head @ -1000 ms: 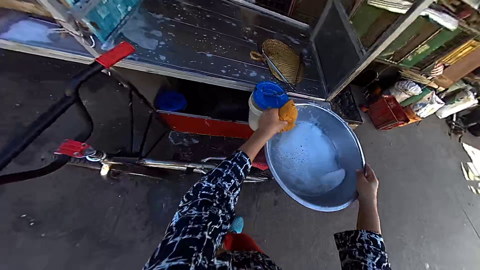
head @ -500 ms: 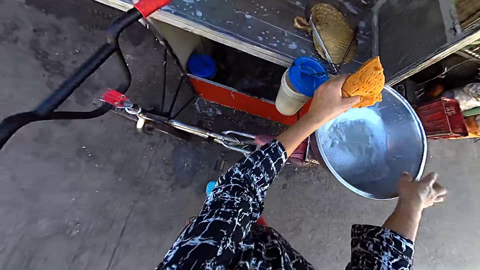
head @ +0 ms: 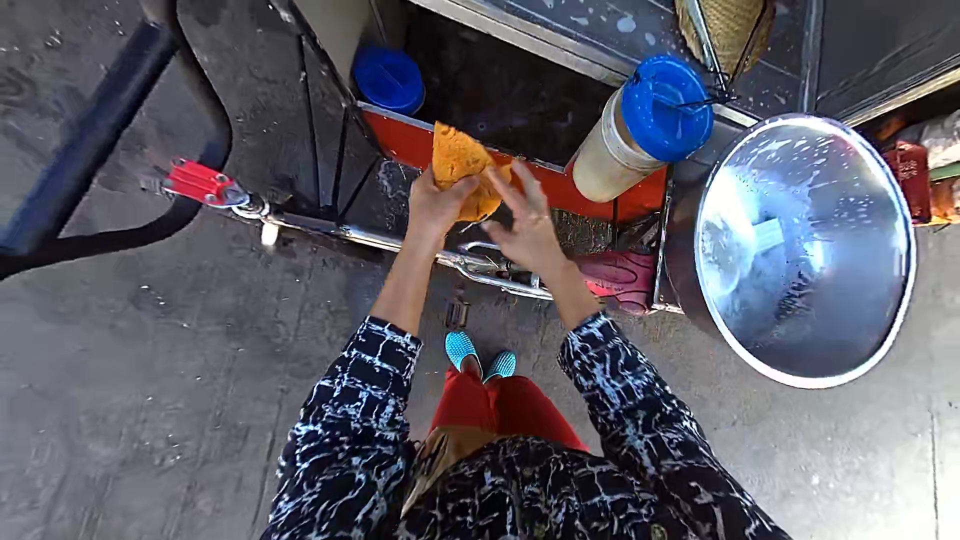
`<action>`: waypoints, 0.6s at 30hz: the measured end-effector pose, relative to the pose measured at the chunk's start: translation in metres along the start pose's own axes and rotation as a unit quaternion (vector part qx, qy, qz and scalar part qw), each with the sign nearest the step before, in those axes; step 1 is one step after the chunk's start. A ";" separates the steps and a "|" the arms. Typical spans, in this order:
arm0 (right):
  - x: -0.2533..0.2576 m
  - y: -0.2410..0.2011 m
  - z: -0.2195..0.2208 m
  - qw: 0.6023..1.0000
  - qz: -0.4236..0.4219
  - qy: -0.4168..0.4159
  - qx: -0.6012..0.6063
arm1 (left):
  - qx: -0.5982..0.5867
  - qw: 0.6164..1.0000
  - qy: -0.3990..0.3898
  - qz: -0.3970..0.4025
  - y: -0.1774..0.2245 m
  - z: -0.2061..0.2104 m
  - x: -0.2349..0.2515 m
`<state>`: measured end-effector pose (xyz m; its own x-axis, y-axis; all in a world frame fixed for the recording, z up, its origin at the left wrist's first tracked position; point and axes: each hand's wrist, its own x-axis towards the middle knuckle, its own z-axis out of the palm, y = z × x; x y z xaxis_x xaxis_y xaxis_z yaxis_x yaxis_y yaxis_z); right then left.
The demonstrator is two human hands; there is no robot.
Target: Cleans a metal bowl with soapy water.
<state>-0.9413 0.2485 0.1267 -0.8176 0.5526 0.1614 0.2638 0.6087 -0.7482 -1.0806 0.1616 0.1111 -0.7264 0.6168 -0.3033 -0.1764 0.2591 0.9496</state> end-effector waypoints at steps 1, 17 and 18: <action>0.015 0.006 0.020 0.999 0.001 -0.039 0.017 | -0.019 1.000 0.002 -0.025 -0.008 -0.009 0.005; 0.172 0.140 0.152 0.940 0.239 -0.128 0.209 | 0.282 0.957 -0.054 -0.035 -0.116 -0.103 0.110; 0.186 0.154 0.151 0.937 0.258 -0.110 0.208 | 0.314 0.949 -0.035 -0.007 -0.126 -0.111 0.114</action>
<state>-1.1300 0.3594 -0.0561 -0.7342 0.5534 -0.3933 0.4678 -0.0074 -0.8838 -1.2146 0.1171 -0.0347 -0.6770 0.6526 -0.3404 0.2619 0.6458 0.7172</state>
